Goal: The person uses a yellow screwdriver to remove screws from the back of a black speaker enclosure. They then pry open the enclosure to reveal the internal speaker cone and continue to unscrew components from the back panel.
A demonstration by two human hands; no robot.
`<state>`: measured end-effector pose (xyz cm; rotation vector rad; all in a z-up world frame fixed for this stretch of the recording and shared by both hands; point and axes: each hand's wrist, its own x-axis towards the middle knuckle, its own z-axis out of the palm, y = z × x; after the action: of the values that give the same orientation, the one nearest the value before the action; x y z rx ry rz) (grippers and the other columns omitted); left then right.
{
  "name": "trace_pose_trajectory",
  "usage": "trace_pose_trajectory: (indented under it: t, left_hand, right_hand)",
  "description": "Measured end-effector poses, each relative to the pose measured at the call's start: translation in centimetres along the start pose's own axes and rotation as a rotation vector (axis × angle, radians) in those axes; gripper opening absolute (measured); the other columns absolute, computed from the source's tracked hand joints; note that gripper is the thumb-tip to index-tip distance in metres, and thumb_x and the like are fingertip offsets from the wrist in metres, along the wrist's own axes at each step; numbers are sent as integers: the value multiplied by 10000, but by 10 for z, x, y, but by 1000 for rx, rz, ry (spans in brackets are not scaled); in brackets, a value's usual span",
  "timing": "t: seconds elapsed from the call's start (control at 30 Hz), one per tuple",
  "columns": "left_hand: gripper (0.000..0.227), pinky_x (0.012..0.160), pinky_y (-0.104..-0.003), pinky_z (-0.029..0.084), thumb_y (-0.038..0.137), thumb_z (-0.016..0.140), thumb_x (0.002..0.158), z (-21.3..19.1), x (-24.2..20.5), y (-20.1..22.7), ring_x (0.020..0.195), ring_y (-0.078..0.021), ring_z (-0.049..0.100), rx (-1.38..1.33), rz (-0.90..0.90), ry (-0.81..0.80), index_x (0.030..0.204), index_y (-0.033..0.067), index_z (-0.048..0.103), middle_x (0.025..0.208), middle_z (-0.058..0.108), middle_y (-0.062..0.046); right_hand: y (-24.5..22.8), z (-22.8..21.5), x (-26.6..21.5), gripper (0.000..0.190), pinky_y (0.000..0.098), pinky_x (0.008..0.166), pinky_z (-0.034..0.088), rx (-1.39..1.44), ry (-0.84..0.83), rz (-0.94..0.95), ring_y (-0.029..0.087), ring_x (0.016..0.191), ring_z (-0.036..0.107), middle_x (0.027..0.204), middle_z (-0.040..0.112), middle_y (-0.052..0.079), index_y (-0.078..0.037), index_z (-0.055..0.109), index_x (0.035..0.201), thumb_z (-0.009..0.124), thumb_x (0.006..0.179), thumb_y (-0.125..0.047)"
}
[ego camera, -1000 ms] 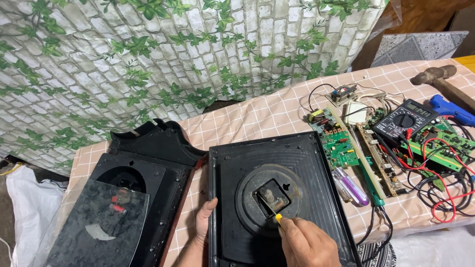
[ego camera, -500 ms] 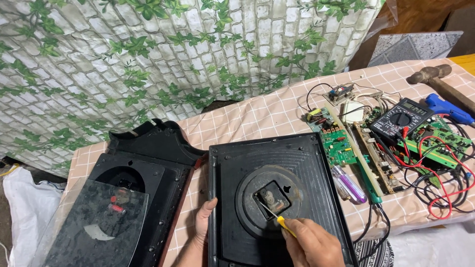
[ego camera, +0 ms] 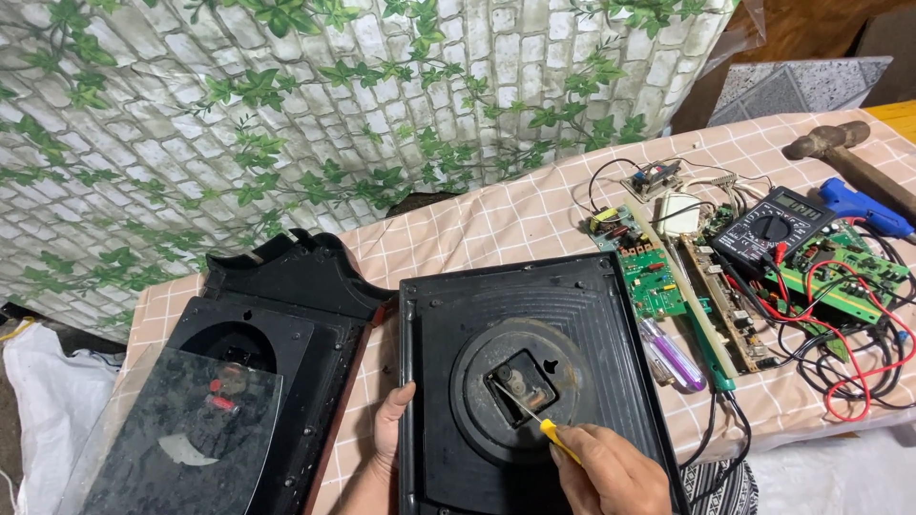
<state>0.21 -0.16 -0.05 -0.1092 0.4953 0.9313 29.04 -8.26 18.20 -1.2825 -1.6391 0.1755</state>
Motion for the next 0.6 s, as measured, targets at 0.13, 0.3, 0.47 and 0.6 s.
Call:
trace_pose_trajectory:
  t: [0.13,0.3,0.47,0.6]
  left_hand:
    - [420,960,-502,560,334,662,865,-12,5,2,1080,-373,698,29,44,19,1162,39,692,1152,737,-183]
    - [406,939,-491,579,341,660,881,-5,1,1,1059,-361,708,5,13,-41,1170,57,686,1138,739,-170]
    - [420,974,-503,564,333,651,889,-13,4,0,1099,-368,696,-3,37,-80,1191,45,690,1166,733,-179]
    - [423,966,-495,560,315,650,886,-20,3,3,1090,-375,693,34,95,-9,1188,22,690,1168,730,-190]
  right_hand:
    - [0,3,-3,101,204,587,615,-81,36,-51,127,613,732,772,736,73,-73,738,905,776,834,-134]
    - [-1,6,0,104,195,591,602,-49,41,-80,124,623,727,784,730,64,-74,727,914,765,850,-147]
    - [4,-6,-9,72,177,554,560,-84,0,-130,90,590,675,782,695,23,-99,718,892,752,864,-156]
    - [89,-39,-25,193,196,707,547,-178,-727,292,51,742,739,873,753,-80,-309,758,1029,722,862,-400]
